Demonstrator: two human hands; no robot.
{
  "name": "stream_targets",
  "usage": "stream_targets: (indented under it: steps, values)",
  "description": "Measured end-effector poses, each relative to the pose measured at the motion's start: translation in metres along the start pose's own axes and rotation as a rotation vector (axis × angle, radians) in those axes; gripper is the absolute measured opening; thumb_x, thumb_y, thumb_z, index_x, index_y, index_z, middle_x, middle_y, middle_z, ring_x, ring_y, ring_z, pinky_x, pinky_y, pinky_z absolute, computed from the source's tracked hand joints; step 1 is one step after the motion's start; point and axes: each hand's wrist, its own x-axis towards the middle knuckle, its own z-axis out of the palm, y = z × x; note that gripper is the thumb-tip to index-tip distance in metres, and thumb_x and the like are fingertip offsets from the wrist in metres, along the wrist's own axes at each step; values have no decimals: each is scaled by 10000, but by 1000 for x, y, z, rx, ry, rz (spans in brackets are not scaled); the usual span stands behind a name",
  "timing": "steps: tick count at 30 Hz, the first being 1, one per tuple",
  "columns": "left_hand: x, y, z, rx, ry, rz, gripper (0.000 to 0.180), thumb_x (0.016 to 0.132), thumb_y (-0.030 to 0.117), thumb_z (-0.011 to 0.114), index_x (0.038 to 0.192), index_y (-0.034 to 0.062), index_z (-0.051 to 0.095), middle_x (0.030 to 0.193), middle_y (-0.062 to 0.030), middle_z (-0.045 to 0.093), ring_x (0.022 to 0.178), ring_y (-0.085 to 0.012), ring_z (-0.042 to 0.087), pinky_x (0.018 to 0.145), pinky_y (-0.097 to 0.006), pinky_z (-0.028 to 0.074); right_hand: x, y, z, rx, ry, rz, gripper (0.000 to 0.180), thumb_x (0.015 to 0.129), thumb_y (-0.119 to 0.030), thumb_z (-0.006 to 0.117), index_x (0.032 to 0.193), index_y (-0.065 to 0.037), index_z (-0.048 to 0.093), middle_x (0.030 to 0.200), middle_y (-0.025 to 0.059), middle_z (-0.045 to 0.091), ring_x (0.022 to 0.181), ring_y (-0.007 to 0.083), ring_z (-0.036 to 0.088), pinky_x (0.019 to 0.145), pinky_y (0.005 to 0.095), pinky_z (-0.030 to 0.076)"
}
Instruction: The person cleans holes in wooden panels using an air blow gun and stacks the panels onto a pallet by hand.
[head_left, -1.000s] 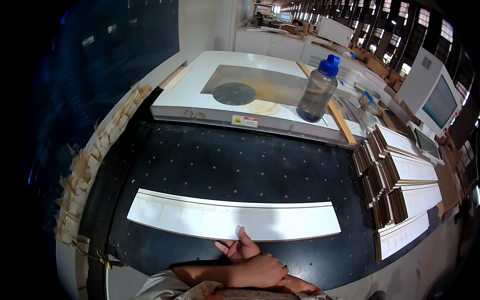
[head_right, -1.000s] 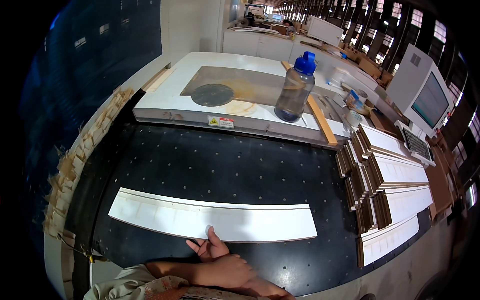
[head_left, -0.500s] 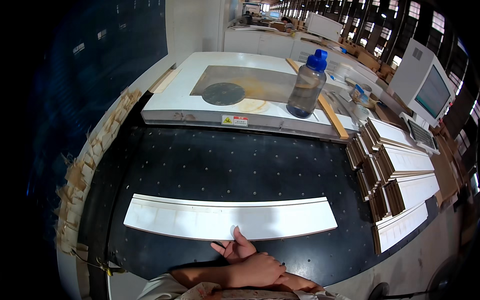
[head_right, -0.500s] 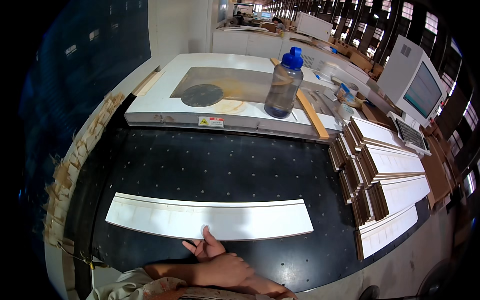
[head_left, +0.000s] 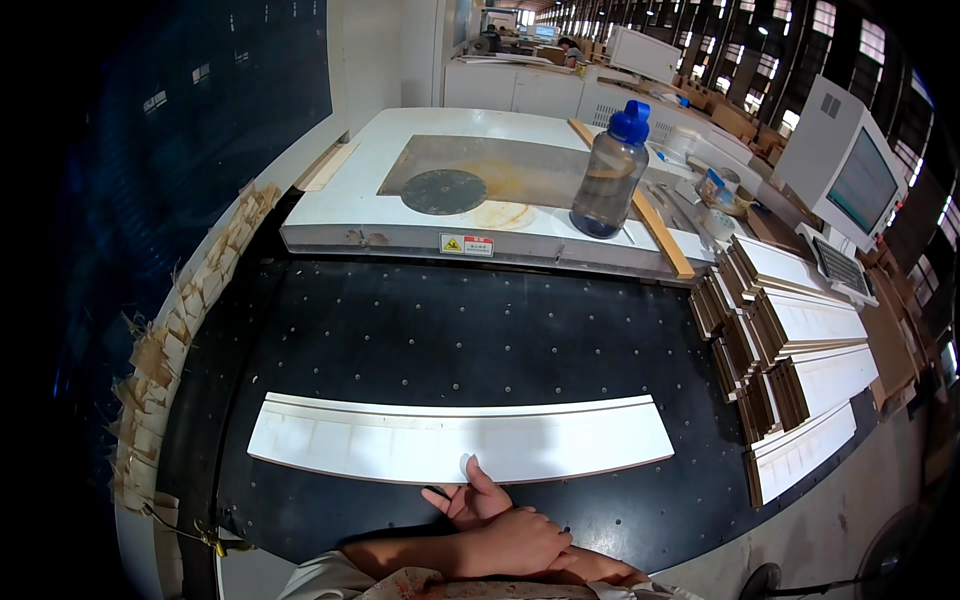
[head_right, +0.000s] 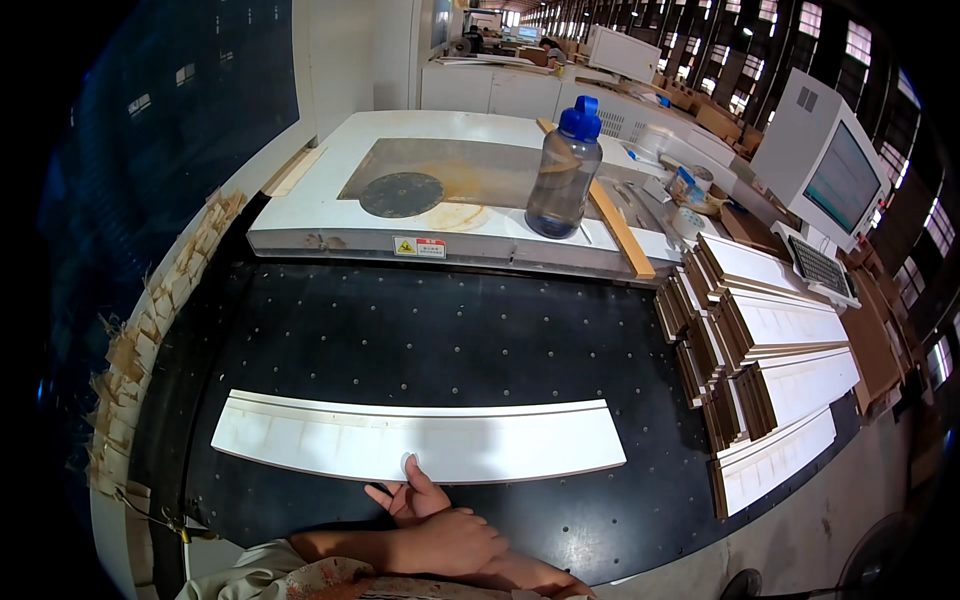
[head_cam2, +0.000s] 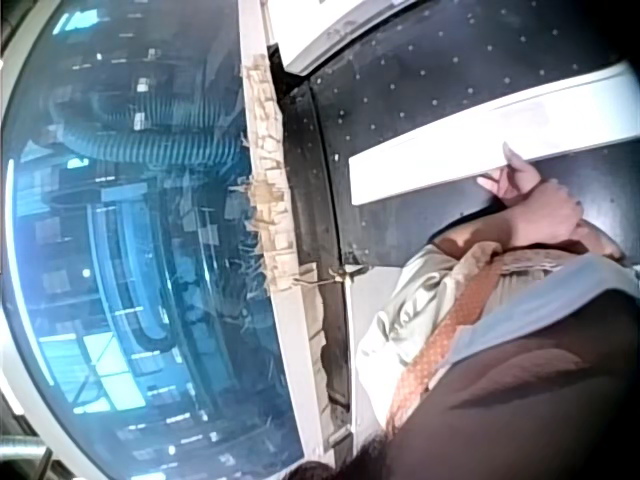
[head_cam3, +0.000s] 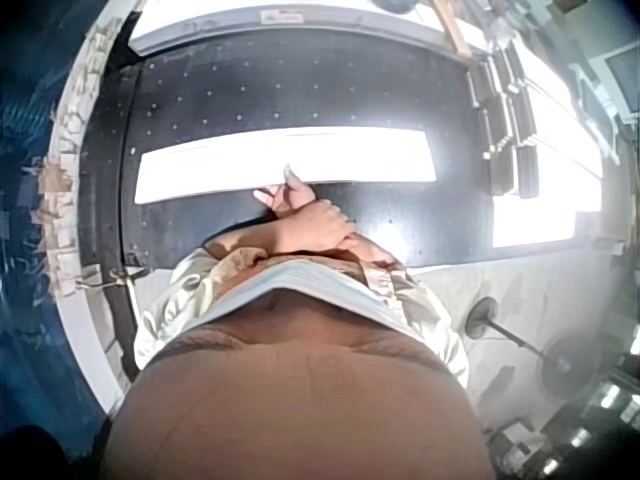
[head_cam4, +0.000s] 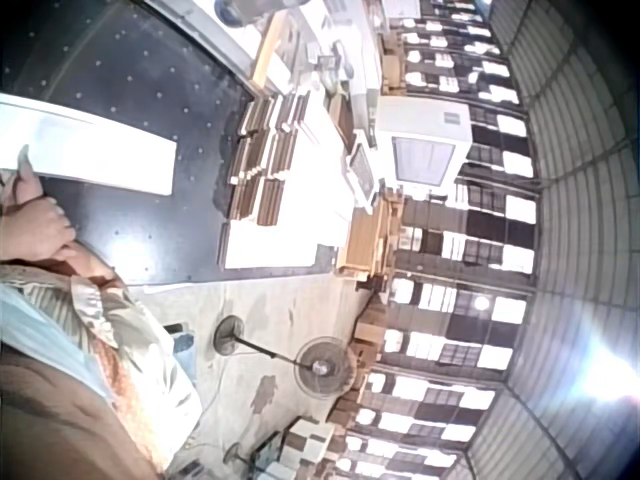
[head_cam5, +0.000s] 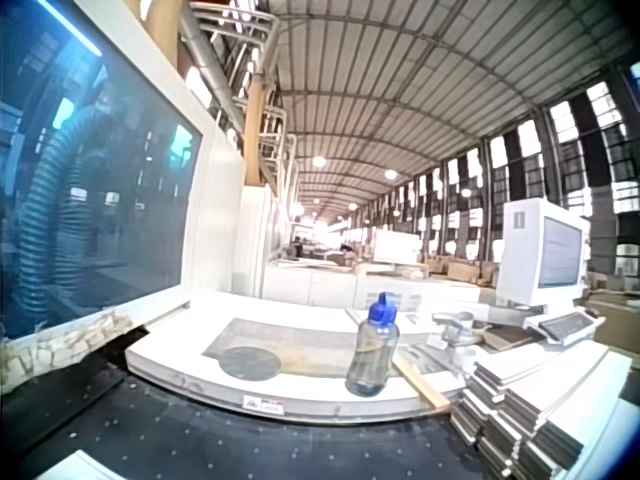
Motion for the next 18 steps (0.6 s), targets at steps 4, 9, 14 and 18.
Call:
stream_targets:
  steps: [4,9,14,18]
  values:
    - [2,1,-1,-2,-116,-36,250,840,300,511,858,56,559,807,-98,618,791,-260,595,708,-402,439,-2,-1,1,-2,4,-5,501,907,-412,491,1318,-149,377,1311,39,479,1246,207,417,997,457,337]
    - [0,-1,1,-12,-74,-49,239,835,292,514,824,59,567,779,-95,614,770,-261,594,693,-389,435,-2,0,1,1,-11,15,479,909,-401,493,1304,-148,396,1295,35,495,1238,201,427,991,454,349]
    - [0,-1,4,-15,-31,-50,228,825,280,517,795,65,587,756,-97,617,740,-265,601,674,-374,432,-2,0,-2,29,19,-7,400,913,-383,493,1236,-146,470,1228,28,550,1174,206,491,967,444,383]
    - [-2,-5,14,-46,144,16,387,871,351,485,718,19,611,663,-117,621,645,-286,606,612,-391,445,-2,1,-1,28,-31,10,381,912,-382,497,1215,-151,488,1202,28,567,1150,207,511,954,443,397]
